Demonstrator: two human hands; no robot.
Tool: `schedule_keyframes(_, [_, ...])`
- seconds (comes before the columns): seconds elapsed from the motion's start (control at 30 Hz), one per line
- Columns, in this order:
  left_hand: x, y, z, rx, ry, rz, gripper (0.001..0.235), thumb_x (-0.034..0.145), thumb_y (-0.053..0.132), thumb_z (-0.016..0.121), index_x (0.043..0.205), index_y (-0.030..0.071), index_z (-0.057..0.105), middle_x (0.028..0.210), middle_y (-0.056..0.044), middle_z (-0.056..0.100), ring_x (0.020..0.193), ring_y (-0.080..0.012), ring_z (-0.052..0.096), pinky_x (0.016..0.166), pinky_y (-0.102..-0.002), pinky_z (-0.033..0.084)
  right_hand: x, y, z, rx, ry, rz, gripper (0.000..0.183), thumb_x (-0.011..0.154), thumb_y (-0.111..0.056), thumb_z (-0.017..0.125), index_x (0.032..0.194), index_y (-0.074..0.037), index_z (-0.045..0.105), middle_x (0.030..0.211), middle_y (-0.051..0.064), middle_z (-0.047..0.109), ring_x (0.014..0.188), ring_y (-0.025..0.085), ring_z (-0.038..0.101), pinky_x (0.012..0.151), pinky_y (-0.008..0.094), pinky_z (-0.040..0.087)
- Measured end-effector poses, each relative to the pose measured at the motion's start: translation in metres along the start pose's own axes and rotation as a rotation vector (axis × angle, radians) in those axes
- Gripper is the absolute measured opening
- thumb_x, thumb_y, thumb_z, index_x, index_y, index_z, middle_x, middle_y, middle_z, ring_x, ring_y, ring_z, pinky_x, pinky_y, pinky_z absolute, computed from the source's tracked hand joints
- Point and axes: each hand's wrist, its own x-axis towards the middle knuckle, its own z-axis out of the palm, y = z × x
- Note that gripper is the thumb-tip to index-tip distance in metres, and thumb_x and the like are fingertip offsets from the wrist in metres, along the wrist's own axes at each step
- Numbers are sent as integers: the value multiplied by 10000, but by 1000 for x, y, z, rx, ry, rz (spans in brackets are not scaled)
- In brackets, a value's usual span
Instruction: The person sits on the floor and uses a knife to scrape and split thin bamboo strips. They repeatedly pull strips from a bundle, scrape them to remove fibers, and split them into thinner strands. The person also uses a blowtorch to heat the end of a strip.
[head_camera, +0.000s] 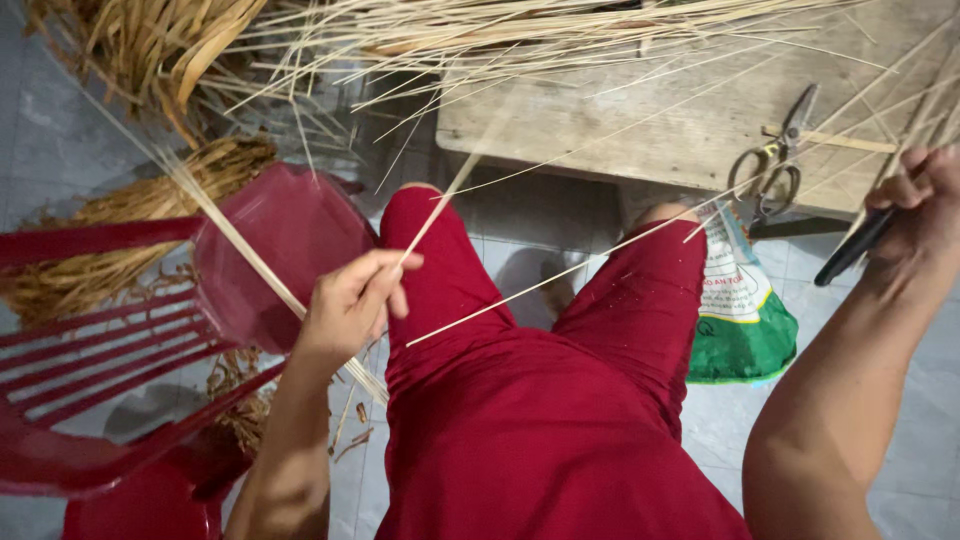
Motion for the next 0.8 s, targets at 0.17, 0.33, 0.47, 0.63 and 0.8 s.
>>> schedule_keyframes(0.17, [23, -5, 33, -187, -5, 135, 287, 1076, 130, 496, 1319, 94, 645, 830, -31, 725, 529, -46, 604, 476, -201, 491, -66, 41, 84, -305, -141, -38, 480, 1098, -47, 540, 1555, -170, 460, 879, 37, 607, 579, 113, 457, 557, 277, 405])
schedule_keyframes(0.33, [47, 12, 89, -232, -106, 172, 213, 1072, 152, 546, 1228, 89, 677, 798, -42, 738, 541, -69, 640, 469, -236, 528, -167, 87, 213, -459, -621, 268, 801, 968, -105, 567, 1724, -66, 305, 852, 82, 654, 479, 69, 403, 445, 215, 315])
schedule_keyframes(0.47, [49, 12, 111, -31, -148, 156, 239, 1071, 232, 542, 1166, 107, 723, 769, -37, 768, 485, -70, 655, 471, -238, 541, -192, 109, 260, -410, -715, 322, 714, 1028, -116, 602, 1692, -47, 350, 794, 58, 612, 546, 81, 428, 476, 201, 314])
schedule_keyframes(0.63, [21, -37, 65, -106, -161, 133, 257, 1058, 238, 545, 1201, 105, 712, 799, -45, 769, 501, -64, 628, 475, -229, 525, -177, 90, 272, -203, -681, 193, 539, 1125, -120, 606, 1610, -74, 375, 800, 41, 614, 491, 77, 425, 493, 207, 347])
schedule_keyframes(0.8, [-23, -82, -4, -474, 265, 52, 217, 1072, 137, 533, 1190, 93, 711, 759, -26, 687, 486, -56, 536, 416, -199, 406, -170, 84, 261, -266, -698, 136, 470, 1145, -133, 591, 1585, -59, 441, 774, 54, 617, 477, 89, 432, 511, 231, 351])
